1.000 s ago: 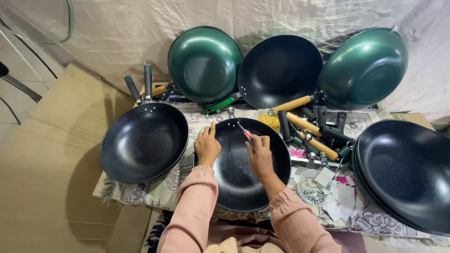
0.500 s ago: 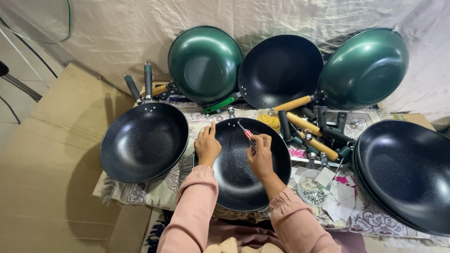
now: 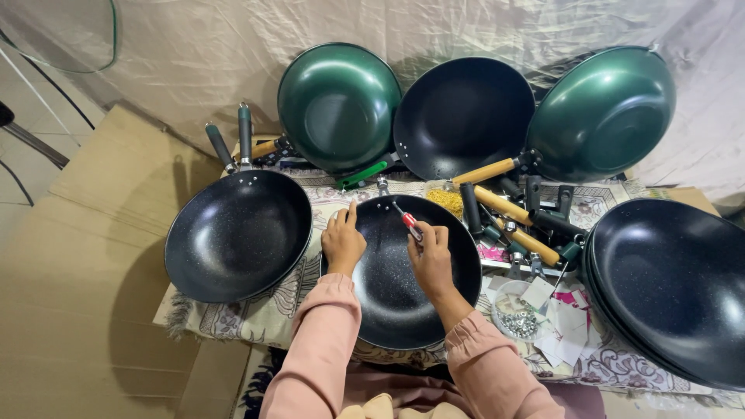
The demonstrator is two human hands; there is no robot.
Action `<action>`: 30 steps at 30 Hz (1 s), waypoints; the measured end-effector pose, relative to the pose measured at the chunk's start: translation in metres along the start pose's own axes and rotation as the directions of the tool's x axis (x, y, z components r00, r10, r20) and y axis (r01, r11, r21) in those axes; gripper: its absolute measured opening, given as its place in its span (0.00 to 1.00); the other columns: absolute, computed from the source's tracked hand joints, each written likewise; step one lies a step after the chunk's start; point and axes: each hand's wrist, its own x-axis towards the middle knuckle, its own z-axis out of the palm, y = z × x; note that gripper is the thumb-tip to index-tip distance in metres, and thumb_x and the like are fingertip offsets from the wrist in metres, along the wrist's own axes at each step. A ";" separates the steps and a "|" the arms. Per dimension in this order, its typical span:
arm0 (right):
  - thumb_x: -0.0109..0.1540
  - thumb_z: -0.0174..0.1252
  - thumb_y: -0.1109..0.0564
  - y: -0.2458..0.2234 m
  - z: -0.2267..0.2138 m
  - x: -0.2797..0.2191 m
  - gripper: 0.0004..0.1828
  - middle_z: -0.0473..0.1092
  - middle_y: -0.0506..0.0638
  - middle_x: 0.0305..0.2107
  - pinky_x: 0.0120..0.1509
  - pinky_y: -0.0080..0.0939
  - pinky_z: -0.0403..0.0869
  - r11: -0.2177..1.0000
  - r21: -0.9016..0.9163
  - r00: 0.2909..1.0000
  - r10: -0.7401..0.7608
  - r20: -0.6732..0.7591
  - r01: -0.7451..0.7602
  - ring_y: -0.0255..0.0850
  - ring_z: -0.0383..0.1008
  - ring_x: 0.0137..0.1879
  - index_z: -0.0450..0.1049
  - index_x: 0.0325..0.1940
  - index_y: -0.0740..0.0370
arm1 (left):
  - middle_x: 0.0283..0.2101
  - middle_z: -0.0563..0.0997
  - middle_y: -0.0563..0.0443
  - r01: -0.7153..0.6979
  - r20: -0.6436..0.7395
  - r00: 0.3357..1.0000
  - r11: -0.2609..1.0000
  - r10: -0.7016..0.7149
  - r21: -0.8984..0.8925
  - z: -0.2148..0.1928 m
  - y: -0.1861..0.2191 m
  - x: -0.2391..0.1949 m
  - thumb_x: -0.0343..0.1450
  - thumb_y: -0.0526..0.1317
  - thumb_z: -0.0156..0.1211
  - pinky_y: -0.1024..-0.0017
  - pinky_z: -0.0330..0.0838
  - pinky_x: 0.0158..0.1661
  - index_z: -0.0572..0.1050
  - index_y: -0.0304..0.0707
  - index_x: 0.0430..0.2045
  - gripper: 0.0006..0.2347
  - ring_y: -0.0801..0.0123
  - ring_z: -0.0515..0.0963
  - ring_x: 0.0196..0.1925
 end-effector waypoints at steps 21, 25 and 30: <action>0.63 0.65 0.53 0.003 0.000 0.000 0.15 0.64 0.45 0.33 0.29 0.40 0.79 0.995 -0.091 0.999 -0.034 -0.012 0.033 0.43 0.77 0.24 0.73 0.53 0.52 | 0.55 0.75 0.55 -0.003 -0.014 1.000 1.000 0.003 0.003 0.000 0.000 0.000 0.64 0.34 0.54 0.58 0.76 0.45 0.64 0.53 0.67 0.31 0.57 0.76 0.51; 0.64 0.64 0.53 0.004 0.001 0.000 0.15 0.64 0.45 0.33 0.30 0.40 0.79 0.995 -0.097 0.999 -0.032 -0.013 0.031 0.43 0.78 0.25 0.72 0.53 0.52 | 0.55 0.75 0.54 -0.006 -0.020 1.000 1.000 0.006 0.008 0.002 -0.001 0.000 0.64 0.34 0.54 0.58 0.76 0.45 0.65 0.53 0.67 0.31 0.57 0.76 0.51; 0.63 0.65 0.51 0.005 0.003 -0.001 0.16 0.64 0.44 0.32 0.30 0.41 0.79 0.993 -0.113 0.999 -0.027 -0.023 0.024 0.44 0.78 0.25 0.73 0.53 0.51 | 0.55 0.76 0.54 -0.001 -0.013 1.000 1.000 0.001 0.011 0.000 0.000 0.000 0.64 0.34 0.55 0.57 0.77 0.45 0.65 0.53 0.67 0.31 0.57 0.77 0.51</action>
